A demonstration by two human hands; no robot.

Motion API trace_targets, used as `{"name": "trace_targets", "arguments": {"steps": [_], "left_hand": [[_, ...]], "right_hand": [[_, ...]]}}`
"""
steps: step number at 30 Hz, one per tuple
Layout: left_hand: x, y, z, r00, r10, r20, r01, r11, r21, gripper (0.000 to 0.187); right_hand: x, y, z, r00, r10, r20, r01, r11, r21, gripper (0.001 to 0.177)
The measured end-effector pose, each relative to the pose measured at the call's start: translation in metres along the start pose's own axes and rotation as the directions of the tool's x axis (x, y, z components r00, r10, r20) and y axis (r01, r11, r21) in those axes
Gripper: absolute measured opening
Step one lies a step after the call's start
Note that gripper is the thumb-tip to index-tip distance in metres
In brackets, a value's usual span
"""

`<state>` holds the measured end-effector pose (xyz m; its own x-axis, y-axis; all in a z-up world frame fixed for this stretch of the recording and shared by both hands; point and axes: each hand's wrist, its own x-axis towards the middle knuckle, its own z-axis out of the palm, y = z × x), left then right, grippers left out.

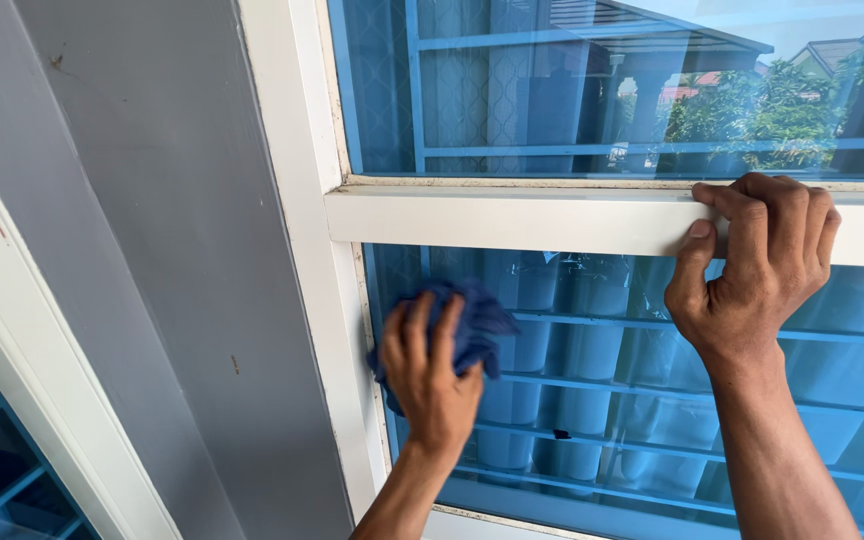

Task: The person wipes a large window pane with a blue cloth, moving methodically across the surface to remove dirt and streaks. The person uses a spray bottle to apply cleaning solution and continues wiping until the glass appears clear.

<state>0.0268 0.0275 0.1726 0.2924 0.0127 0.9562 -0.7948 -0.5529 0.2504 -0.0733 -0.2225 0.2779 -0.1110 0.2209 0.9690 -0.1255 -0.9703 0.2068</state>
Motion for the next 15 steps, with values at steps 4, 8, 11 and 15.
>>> {"name": "trace_targets", "arguments": {"steps": [4,8,11,15], "left_hand": [[0.032,-0.017,-0.004,0.983,-0.120,-0.139,0.131,0.989,0.073,0.089],[0.042,-0.015,0.003,0.980,-0.063,-0.190,0.068,0.997,0.023,0.081],[0.015,-0.005,0.010,0.994,0.092,-0.055,-0.093,0.996,-0.017,0.078],[0.009,-0.003,0.005,0.996,0.078,0.042,-0.081,0.995,0.057,0.088]], "right_hand": [[-0.001,-0.002,0.001,1.000,0.022,-0.009,-0.022,1.000,0.006,0.015],[0.002,-0.003,0.001,1.000,0.012,-0.018,-0.012,1.000,0.016,0.016],[0.000,-0.001,0.000,1.000,0.020,0.000,-0.020,1.000,0.000,0.019],[0.000,-0.003,0.000,1.000,0.019,-0.004,-0.018,1.000,0.010,0.017]]}}
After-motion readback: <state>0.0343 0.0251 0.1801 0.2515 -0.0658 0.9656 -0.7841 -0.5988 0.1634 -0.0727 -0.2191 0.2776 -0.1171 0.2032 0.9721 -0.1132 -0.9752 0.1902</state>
